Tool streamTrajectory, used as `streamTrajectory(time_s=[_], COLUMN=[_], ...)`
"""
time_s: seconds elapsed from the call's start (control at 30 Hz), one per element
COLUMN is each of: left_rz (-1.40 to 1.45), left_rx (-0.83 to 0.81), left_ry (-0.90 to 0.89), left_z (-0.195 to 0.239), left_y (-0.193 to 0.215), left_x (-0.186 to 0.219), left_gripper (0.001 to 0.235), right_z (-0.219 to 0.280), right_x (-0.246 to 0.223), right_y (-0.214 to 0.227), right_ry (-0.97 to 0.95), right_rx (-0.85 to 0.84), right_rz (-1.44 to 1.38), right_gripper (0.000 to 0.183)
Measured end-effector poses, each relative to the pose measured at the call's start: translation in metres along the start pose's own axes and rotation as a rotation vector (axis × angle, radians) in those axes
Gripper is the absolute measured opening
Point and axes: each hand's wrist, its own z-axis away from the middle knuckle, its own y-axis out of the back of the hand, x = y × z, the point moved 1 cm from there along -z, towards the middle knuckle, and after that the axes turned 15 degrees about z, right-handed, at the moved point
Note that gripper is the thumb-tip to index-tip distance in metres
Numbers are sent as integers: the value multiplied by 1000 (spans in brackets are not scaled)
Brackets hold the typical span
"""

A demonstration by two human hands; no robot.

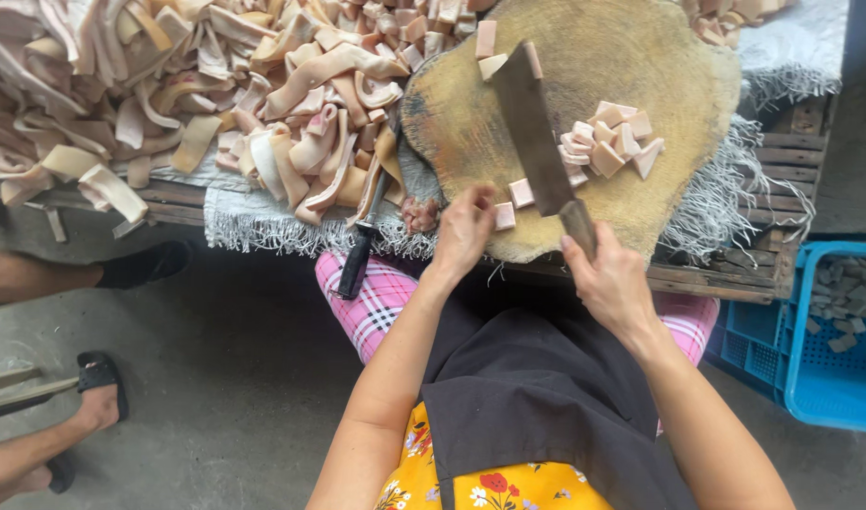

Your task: The person sits on the floor and uses a large cleaver to chop strips of pork skin into small cubes on a wooden cutting board. The chopped pieces are pushed aside on the board as the person continues to process more strips from a pile.

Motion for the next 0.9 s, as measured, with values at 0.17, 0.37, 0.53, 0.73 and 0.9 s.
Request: streamTrajectory(time_s=[0.17,0.37,0.53,0.73,0.9], left_rz=[203,-502,-471,1128,312], left_rx=[369,396,511,323,310], left_ry=[63,137,83,327,-20], left_z=[-35,-74,-102,-96,-66], left_y=[93,114,95,135,121], left_x=[-65,-127,-161,-148,-12], left_gripper=[23,37,30,30,22], right_z=[25,37,24,6,6], right_x=[1,19,52,69,69], right_y=[13,-17,-12,4,2], right_ry=[73,76,-25,-82,-98], right_rx=[16,-170,-89,56,32], right_rz=[40,135,273,216,198], right_gripper=[41,45,44,41,41])
